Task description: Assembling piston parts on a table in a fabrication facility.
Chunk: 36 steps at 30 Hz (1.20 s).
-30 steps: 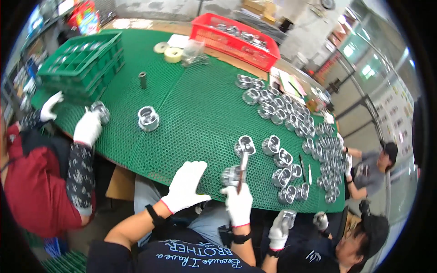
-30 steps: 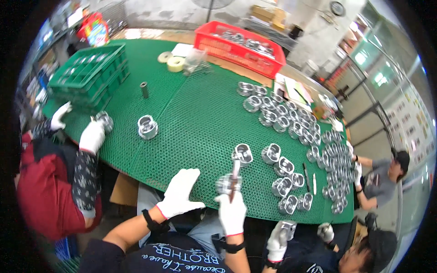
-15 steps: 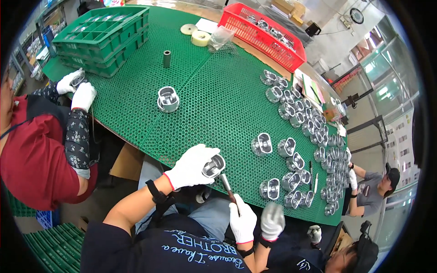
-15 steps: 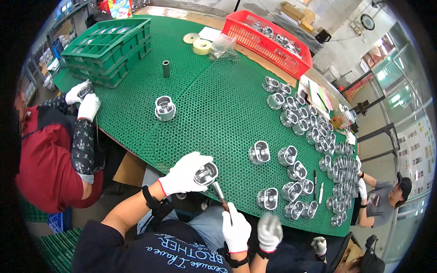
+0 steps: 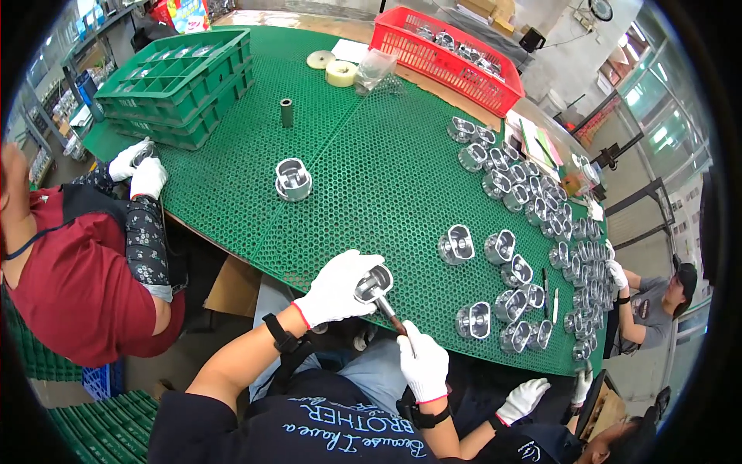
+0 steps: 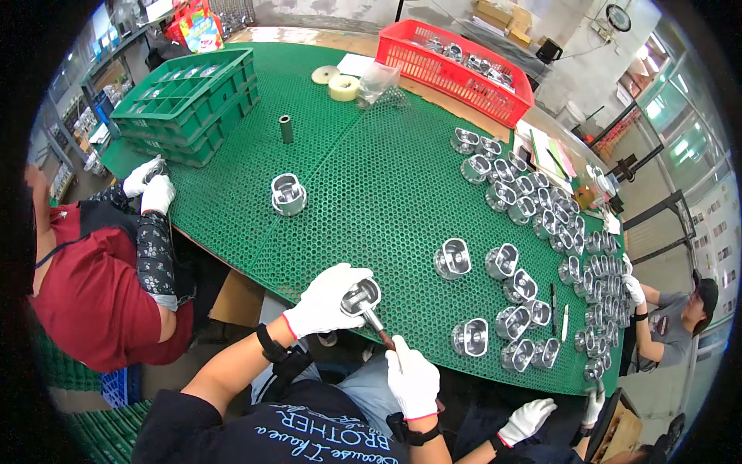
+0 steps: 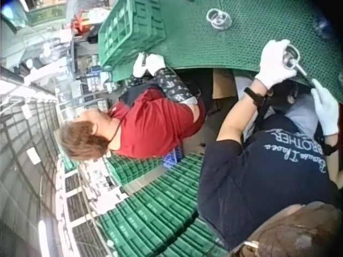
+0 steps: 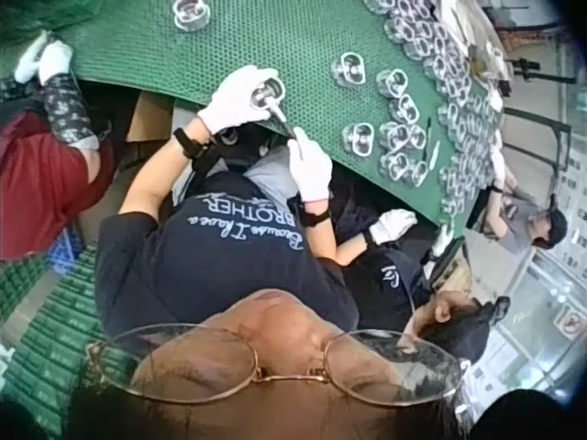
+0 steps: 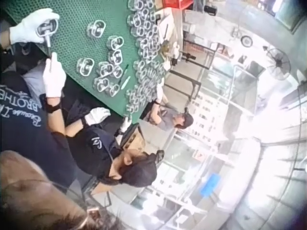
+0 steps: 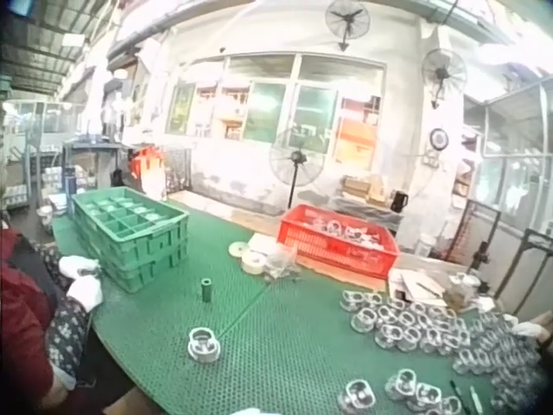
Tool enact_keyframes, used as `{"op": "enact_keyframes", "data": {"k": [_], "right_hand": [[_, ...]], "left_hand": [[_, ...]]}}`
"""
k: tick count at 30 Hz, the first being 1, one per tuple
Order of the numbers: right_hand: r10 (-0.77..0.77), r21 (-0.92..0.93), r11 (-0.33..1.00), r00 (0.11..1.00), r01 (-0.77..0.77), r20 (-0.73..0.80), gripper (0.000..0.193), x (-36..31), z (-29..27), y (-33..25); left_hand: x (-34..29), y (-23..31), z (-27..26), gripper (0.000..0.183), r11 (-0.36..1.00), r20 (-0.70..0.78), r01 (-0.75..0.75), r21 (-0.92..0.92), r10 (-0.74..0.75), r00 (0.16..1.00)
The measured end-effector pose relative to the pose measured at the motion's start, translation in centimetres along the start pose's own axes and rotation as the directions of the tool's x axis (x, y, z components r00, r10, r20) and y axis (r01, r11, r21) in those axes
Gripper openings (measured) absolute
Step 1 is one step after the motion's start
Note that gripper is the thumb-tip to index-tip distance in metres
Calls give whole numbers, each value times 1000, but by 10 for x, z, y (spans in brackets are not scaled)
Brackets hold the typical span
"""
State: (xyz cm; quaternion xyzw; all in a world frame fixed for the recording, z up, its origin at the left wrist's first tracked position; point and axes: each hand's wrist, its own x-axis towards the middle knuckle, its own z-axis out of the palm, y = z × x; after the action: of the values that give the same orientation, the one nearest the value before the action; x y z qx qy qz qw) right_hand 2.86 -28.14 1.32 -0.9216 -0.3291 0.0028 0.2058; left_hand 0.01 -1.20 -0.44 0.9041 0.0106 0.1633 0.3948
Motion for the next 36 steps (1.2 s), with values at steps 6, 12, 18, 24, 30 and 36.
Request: {"op": "enact_keyframes", "data": {"k": [6, 12, 18, 24, 30, 36], "right_hand": [[-23, 40, 999, 999, 21, 32, 53, 55, 14, -41], [90, 115, 987, 980, -112, 180, 61, 70, 5, -53], [179, 154, 969, 979, -192, 98, 66, -16, -15, 5], [387, 292, 895, 912, -337, -133, 42, -48, -17, 38], [573, 266, 815, 784, -515, -238, 49, -13, -32, 64], [453, 184, 887, 874, -424, -175, 23, 19, -26, 39]], "left_hand": [[2, -8, -6, 82, 984, -135, -175, 23, 176, 975], [19, 19, -22, 80, 903, 57, -212, 373, 205, 977], [28, 12, -23, 75, 932, 67, -269, 242, 260, 963], [87, -19, -66, 47, 862, -297, 124, 492, 33, 954], [55, -8, -32, 71, 879, -150, -140, 456, 231, 961], [-12, 24, 17, 86, 947, 29, -199, 253, 198, 980]]}}
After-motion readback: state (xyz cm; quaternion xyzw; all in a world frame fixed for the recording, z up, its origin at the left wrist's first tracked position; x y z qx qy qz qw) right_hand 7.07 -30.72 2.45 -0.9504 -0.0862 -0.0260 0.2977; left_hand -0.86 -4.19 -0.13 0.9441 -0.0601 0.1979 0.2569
